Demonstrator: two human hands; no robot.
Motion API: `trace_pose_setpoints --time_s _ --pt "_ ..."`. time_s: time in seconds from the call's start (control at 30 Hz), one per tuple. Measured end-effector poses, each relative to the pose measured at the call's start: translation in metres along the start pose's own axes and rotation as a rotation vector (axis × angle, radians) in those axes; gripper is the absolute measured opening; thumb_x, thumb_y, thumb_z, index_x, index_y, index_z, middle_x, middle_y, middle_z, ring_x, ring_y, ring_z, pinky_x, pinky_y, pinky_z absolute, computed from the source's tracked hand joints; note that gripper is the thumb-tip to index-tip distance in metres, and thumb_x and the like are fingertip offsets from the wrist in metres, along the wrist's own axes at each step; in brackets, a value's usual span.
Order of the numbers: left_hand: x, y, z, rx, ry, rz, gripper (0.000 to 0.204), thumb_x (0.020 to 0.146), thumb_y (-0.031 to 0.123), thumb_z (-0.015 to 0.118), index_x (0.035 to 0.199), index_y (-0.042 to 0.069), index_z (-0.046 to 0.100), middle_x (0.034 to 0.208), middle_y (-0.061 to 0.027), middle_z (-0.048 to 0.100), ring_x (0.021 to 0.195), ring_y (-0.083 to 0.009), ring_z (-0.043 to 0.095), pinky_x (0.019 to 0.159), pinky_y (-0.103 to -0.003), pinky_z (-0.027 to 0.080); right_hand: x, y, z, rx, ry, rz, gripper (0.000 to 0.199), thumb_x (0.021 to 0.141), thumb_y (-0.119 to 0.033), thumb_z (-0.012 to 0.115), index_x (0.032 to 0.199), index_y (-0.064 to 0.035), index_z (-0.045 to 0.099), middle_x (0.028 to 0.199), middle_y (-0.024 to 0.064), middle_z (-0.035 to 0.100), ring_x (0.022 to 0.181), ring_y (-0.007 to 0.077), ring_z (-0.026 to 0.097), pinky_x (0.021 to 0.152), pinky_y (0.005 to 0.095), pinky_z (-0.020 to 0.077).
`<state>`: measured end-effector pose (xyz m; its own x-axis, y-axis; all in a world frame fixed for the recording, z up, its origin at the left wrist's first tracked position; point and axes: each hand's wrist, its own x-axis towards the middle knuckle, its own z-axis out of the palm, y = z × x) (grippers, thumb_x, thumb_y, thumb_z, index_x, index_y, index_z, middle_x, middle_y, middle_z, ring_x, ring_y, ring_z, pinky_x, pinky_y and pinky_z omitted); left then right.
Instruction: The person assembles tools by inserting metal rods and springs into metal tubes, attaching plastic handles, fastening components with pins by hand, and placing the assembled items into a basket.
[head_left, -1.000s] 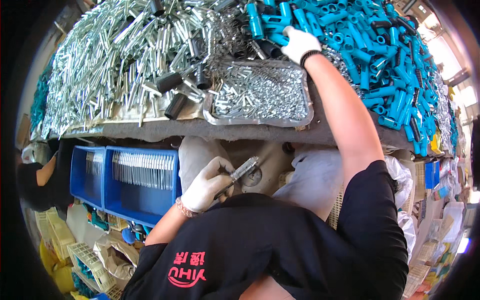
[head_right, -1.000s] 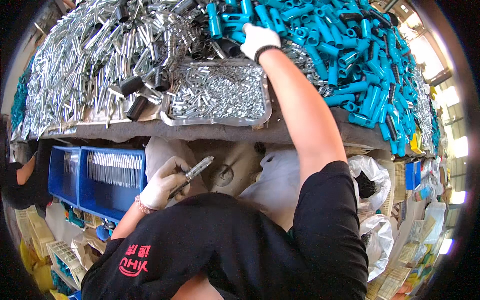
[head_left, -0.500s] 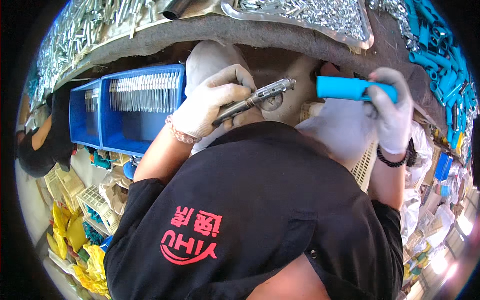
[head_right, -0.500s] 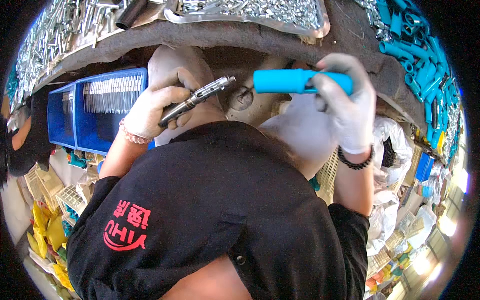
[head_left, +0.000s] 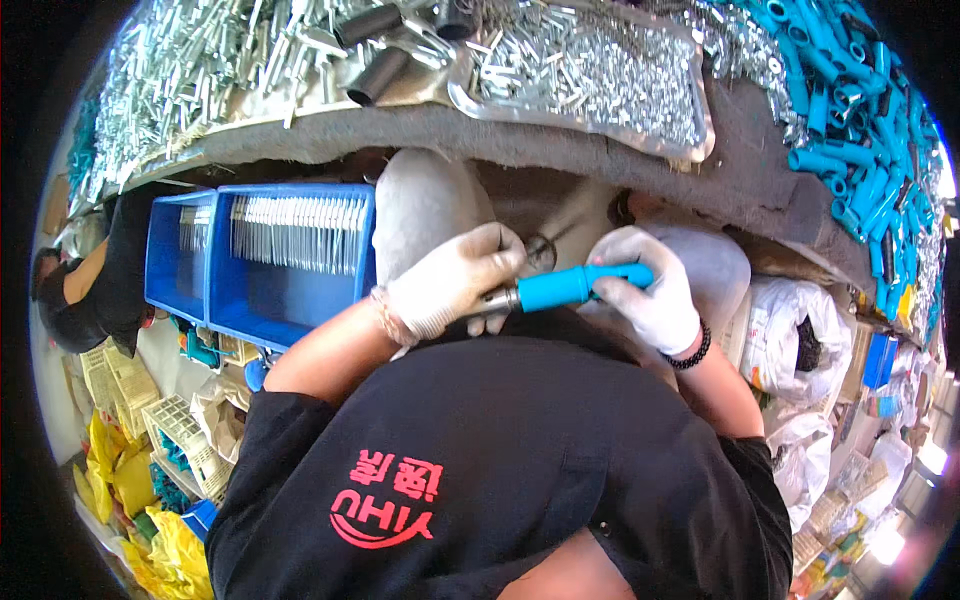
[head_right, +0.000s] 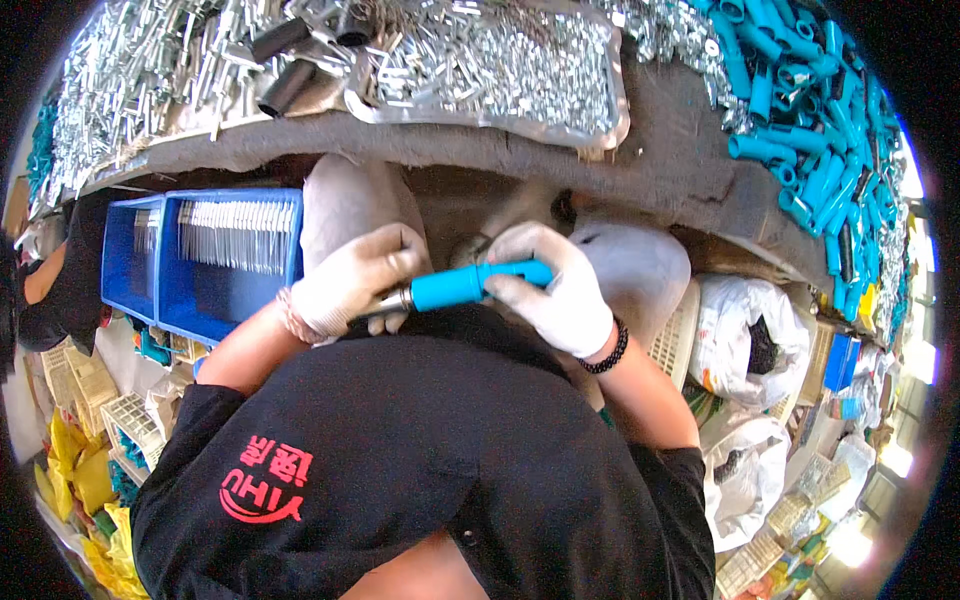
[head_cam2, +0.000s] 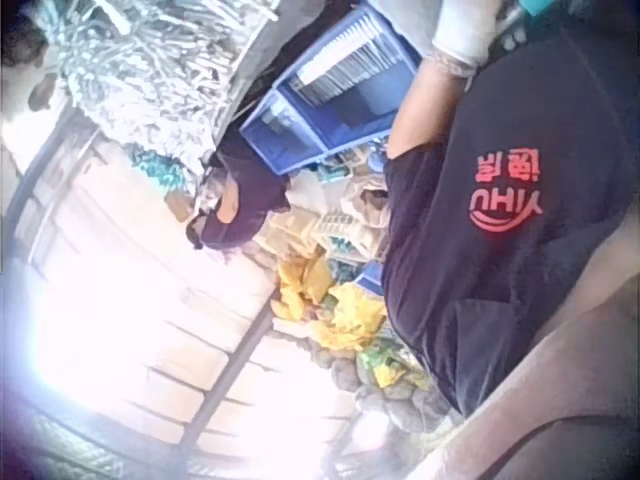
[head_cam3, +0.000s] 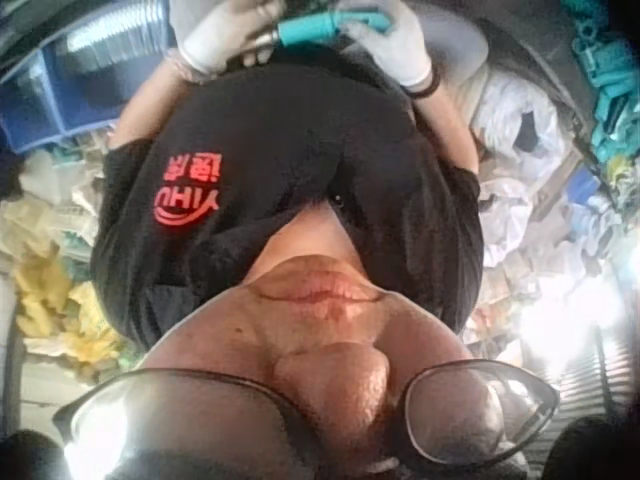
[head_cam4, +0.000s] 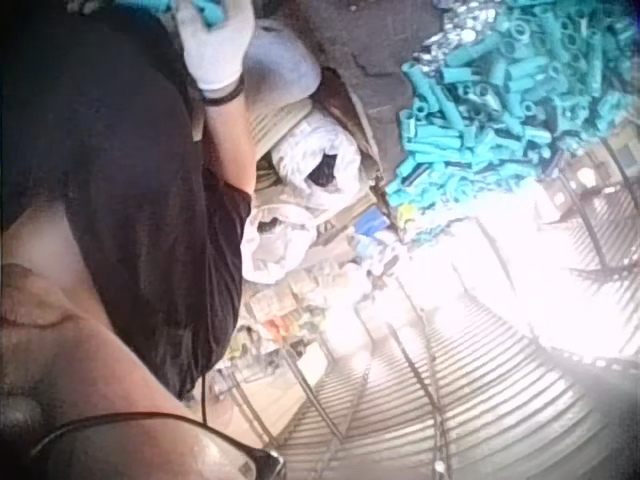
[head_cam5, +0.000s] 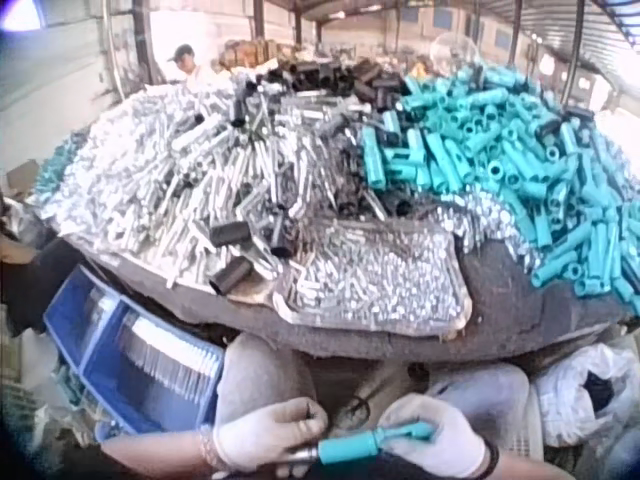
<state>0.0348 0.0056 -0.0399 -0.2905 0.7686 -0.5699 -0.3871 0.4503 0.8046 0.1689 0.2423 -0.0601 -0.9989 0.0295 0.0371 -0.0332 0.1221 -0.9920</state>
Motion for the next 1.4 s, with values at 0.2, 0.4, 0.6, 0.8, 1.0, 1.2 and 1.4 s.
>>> trace_pose_setpoints --time_s 0.2,0.4,0.6,0.8,1.0,1.2,1.4 --pt "-0.008 0.006 0.003 0.117 0.089 -0.042 0.027 0.099 0.018 0.053 0.122 0.003 0.055 0.077 -0.0048 0.063 0.046 -0.0089 0.055 0.037 -0.023 0.041 -0.003 0.013 0.014 0.021 -0.005 0.006 0.016 0.087 -0.006 0.07 0.098 -0.0007 0.06 0.099 0.0103 0.064 0.093 0.0188 0.063 0.082 0.0341 0.0513" --pt "-0.009 0.001 -0.007 0.065 0.043 -0.077 0.029 0.097 0.02 0.056 0.12 0.003 0.057 0.078 -0.0052 0.065 0.046 -0.0084 0.055 0.036 -0.023 0.04 -0.004 0.018 0.023 0.064 0.019 -0.081 0.018 0.085 -0.005 0.072 0.096 -0.0029 0.058 0.099 0.0118 0.063 0.091 0.022 0.063 0.081 0.0346 0.0505" --pt "-0.011 -0.007 -0.009 0.121 0.103 0.047 0.024 0.096 0.02 0.06 0.112 0.003 0.063 0.072 -0.0028 0.063 0.045 -0.0079 0.055 0.037 -0.023 0.04 0.0 0.021 0.031 0.13 0.046 -0.006 0.02 0.083 -0.001 0.071 0.098 -0.0032 0.059 0.099 0.0126 0.064 0.09 0.0232 0.064 0.08 0.0353 0.0512" --pt "-0.014 -0.006 -0.014 0.063 0.092 -0.03 0.022 0.095 0.018 0.059 0.111 0.004 0.064 0.072 -0.0023 0.062 0.047 -0.0075 0.055 0.039 -0.023 0.041 0.001 0.016 0.036 -0.096 0.051 -0.262 0.016 0.084 0.0 0.069 0.096 -0.002 0.059 0.098 0.011 0.064 0.088 0.0207 0.064 0.078 0.0348 0.0523" --pt "-0.007 -0.005 -0.016 0.147 0.104 -0.001 0.024 0.096 0.02 0.059 0.113 0.004 0.063 0.072 -0.002 0.062 0.046 -0.0078 0.054 0.04 -0.022 0.042 0.005 0.023 0.034 0.03 0.06 -0.024 0.015 0.084 0.001 0.069 0.095 -0.0019 0.06 0.097 0.0118 0.064 0.088 0.0212 0.064 0.077 0.0343 0.0522" --pt "-0.005 -0.018 -0.014 0.032 -0.007 -0.029 0.037 0.102 0.037 0.051 0.119 0.005 0.06 0.072 -0.0018 0.06 0.048 -0.0076 0.053 0.041 -0.022 0.042 0.004 0.014 0.04 -0.046 0.027 -0.106 0.014 0.086 -0.003 0.066 0.097 -0.0026 0.058 0.097 0.011 0.062 0.087 0.0188 0.061 0.079 0.033 0.0506" --pt "-0.009 -0.011 -0.008 -0.096 -0.209 0.099 0.067 0.098 0.052 0.055 0.144 0.005 0.045 0.087 -0.005 0.059 0.051 -0.0074 0.048 0.041 -0.022 0.035 0.03 0.005 0.046 -0.24 0.052 0.045 0.014 0.087 -0.01 0.068 0.095 -0.0041 0.058 0.093 0.0136 0.06 0.085 0.0284 0.061 0.078 0.0363 0.05"
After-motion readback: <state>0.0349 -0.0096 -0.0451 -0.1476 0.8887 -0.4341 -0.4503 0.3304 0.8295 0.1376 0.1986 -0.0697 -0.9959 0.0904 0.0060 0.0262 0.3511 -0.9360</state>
